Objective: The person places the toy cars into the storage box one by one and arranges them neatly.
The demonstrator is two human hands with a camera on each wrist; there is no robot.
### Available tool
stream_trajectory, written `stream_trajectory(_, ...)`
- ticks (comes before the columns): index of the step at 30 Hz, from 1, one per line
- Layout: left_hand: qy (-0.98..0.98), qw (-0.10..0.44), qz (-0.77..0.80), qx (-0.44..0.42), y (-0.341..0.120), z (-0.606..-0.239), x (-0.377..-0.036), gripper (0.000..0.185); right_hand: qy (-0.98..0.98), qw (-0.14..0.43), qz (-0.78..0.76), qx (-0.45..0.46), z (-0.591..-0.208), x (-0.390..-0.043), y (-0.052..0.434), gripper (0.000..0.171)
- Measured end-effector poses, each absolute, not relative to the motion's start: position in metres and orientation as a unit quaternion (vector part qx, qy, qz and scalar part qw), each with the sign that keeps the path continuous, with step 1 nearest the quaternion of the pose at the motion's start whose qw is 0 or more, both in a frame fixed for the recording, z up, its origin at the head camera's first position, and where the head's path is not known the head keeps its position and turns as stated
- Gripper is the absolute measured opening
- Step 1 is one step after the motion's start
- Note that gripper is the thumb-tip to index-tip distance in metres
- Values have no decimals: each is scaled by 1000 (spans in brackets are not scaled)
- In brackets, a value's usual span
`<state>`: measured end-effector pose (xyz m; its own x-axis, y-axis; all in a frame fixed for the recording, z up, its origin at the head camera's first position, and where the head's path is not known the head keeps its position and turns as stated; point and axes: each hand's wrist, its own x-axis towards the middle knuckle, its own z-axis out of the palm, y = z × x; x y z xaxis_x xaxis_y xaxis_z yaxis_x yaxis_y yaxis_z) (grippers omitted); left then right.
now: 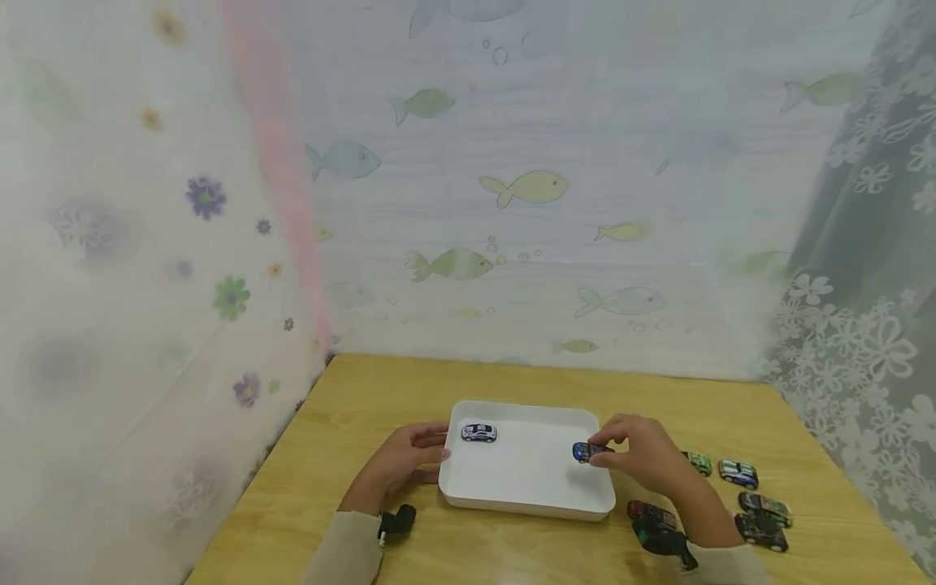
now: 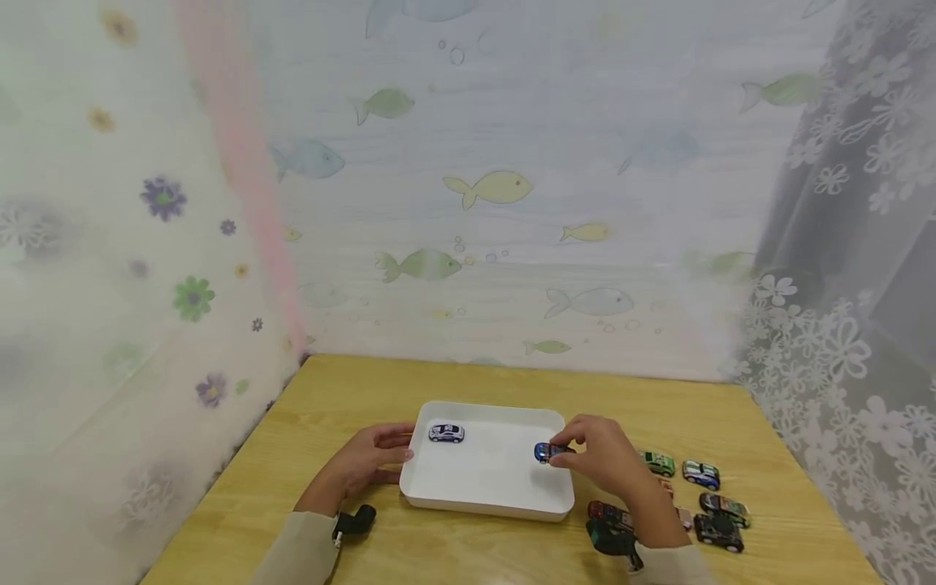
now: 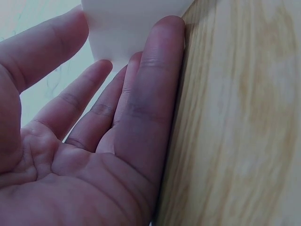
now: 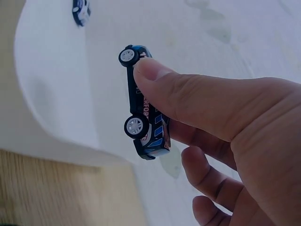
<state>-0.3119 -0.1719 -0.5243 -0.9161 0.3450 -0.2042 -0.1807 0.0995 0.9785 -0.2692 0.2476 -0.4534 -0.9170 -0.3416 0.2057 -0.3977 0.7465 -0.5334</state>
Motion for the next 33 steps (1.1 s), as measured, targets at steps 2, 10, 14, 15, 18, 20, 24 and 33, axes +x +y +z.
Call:
stream_trajectory(2,717,196,667,57,-172,-525,-311,66,-932,48,296,204,-454,-271,243,18)
stream_trajectory(10,717,191,668,56,-175,-523,-316,65,-925,54,303,223,-454,-284,225,17)
stream_trajectory(14,715,198,668,58,-176,-524,-320,65,-924,48,308,222,-457,-288,216,17)
stream_trajectory(15,714,200,668,61,-176,-525,-320,65,-923,48,309,222,-458,-288,214,18)
stream_trajectory(18,711,204,670,67,-176,-525,-323,65,-921,44,316,221,-459,-290,208,18)
stream_trajectory(20,710,204,670,69,-175,-525,-323,65,-919,43,322,222,-460,-291,204,18)
stream_trajectory(24,711,203,670,68,-174,-526,-324,66,-916,45,327,227,-462,-294,197,17)
stream_trajectory(33,707,203,674,69,-176,-524,-321,65,-911,35,339,232,-466,-300,176,18)
